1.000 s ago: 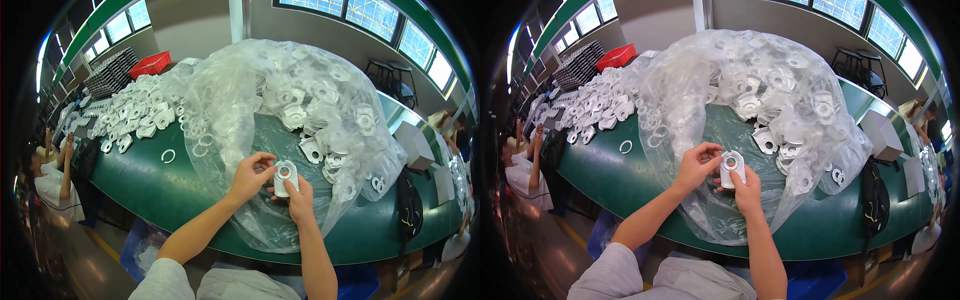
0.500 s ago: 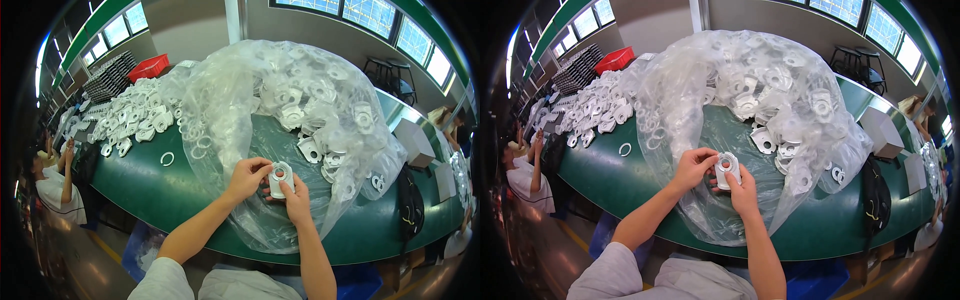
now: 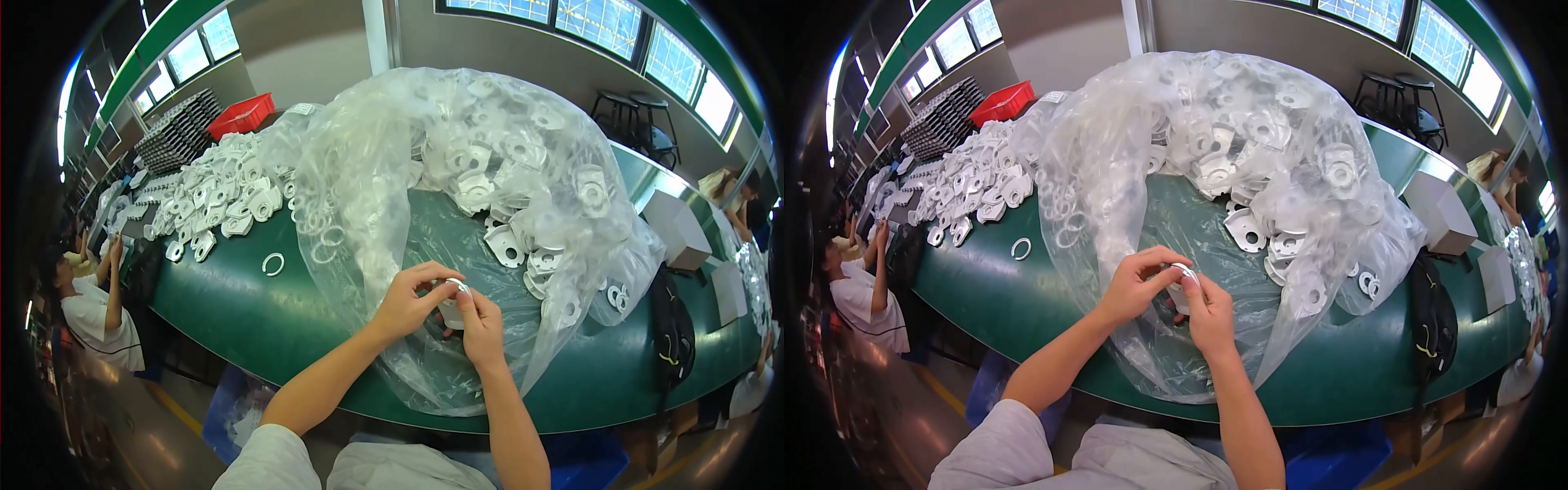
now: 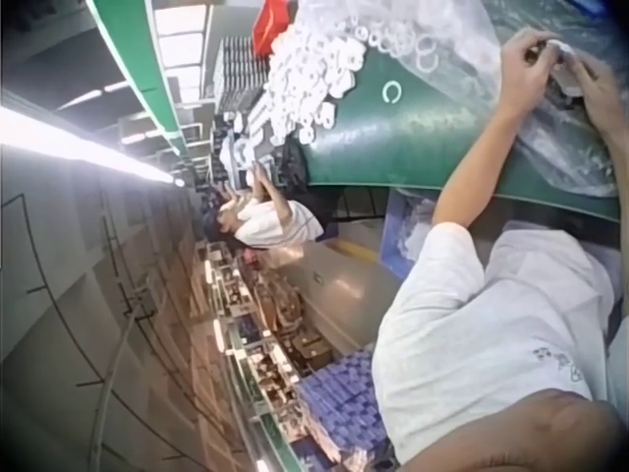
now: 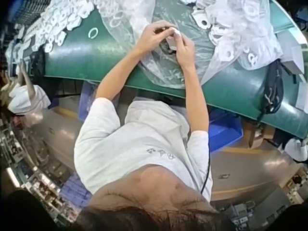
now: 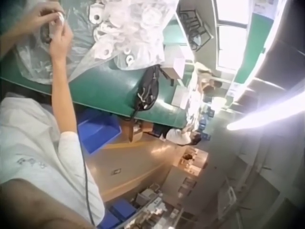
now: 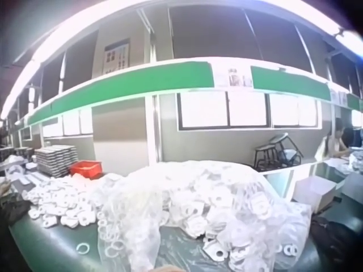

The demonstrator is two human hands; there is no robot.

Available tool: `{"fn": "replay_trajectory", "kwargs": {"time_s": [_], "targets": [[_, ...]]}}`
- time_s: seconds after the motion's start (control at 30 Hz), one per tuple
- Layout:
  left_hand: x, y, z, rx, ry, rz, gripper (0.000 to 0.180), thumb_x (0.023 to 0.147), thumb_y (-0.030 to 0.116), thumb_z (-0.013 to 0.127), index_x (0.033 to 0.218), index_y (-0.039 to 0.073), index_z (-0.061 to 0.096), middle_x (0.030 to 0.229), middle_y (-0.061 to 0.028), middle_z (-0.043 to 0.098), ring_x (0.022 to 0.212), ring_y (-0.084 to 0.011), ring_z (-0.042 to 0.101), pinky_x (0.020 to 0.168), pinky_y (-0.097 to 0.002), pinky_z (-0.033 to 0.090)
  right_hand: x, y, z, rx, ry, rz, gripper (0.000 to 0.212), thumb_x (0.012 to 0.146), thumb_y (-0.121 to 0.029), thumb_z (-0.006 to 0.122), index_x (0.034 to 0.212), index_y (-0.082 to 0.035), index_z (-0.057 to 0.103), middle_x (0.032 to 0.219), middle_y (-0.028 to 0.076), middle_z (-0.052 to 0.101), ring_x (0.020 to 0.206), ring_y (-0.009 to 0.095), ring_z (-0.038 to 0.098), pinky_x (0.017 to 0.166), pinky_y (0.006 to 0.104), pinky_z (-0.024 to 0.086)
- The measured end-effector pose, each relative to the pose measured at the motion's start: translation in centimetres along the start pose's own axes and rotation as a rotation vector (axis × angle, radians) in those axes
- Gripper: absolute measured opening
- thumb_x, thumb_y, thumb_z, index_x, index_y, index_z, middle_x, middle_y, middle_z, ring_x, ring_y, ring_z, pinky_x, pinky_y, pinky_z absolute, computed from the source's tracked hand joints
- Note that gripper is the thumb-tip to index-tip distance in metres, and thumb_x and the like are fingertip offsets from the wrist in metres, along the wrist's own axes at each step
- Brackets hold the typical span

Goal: Assembling small white plastic components by snapping rings and bases together at a factory workbench.

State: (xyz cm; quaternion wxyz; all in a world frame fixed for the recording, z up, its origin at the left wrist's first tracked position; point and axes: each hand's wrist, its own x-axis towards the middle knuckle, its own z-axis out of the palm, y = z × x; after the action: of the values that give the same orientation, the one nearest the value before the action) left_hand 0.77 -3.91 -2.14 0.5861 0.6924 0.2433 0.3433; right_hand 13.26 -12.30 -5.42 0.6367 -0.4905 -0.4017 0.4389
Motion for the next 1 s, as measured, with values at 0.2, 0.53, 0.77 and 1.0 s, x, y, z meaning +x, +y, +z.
{"fn": "replay_trajectory", "kwargs": {"time_s": [0.2, 0.53, 0.77, 1.0], "targets": [[0.1, -0.6, -0.8, -0.218, -0.074, -0.017, 0.016, 0.085, 0.002, 0.06, 0.099, -0.003, 0.066, 0.096, -0.0067, 0.061, 0.083, -0.0112, 0.06, 0.075, -0.0245, 0.048, -0.2, -0.3, 0.1, -0.021, 0.004, 0.03, 0.028, 0.096, -0.022, 0.049, 0.092, 0.002, 0.063, 0.072, 0.005, 0.062, 0.059, 0.009, 0.059, 0.047, 0.0222, 0.045], [-0.1, 0.0, -1.4, 0.032, -0.066, 0.015, 0.013, 0.081, 0.003, 0.066, 0.093, -0.003, 0.069, 0.077, -0.004, 0.065, 0.071, -0.0081, 0.059, 0.064, -0.0214, 0.046, -0.1, 0.4, -0.2, -0.15, 0.021, -0.026, 0.034, 0.096, -0.023, 0.048, 0.08, 0.004, 0.062, 0.061, 0.006, 0.059, 0.045, 0.013, 0.056, 0.039, 0.0246, 0.043], [0.0, 0.5, -0.5, 0.136, 0.038, 0.051, 0.013, 0.082, 0.003, 0.064, 0.092, -0.003, 0.068, 0.082, -0.0056, 0.065, 0.073, -0.0093, 0.059, 0.067, -0.0226, 0.046, -0.2, -0.7, 0.2, -0.126, 0.106, 0.026, 0.031, 0.094, -0.021, 0.051, 0.082, 0.004, 0.064, 0.06, 0.004, 0.06, 0.051, 0.008, 0.053, 0.047, 0.0242, 0.042], [0.4, 0.4, -1.2, 0.178, 0.019, 0.092, 0.013, 0.083, 0.005, 0.063, 0.093, -0.003, 0.067, 0.086, -0.0066, 0.067, 0.076, -0.0108, 0.061, 0.071, -0.0237, 0.048, 0.0, 0.0, -0.1, -0.227, 0.11, -0.096, 0.026, 0.093, -0.02, 0.049, 0.087, 0.002, 0.062, 0.066, 0.009, 0.058, 0.063, 0.011, 0.052, 0.058, 0.0271, 0.041]]}}
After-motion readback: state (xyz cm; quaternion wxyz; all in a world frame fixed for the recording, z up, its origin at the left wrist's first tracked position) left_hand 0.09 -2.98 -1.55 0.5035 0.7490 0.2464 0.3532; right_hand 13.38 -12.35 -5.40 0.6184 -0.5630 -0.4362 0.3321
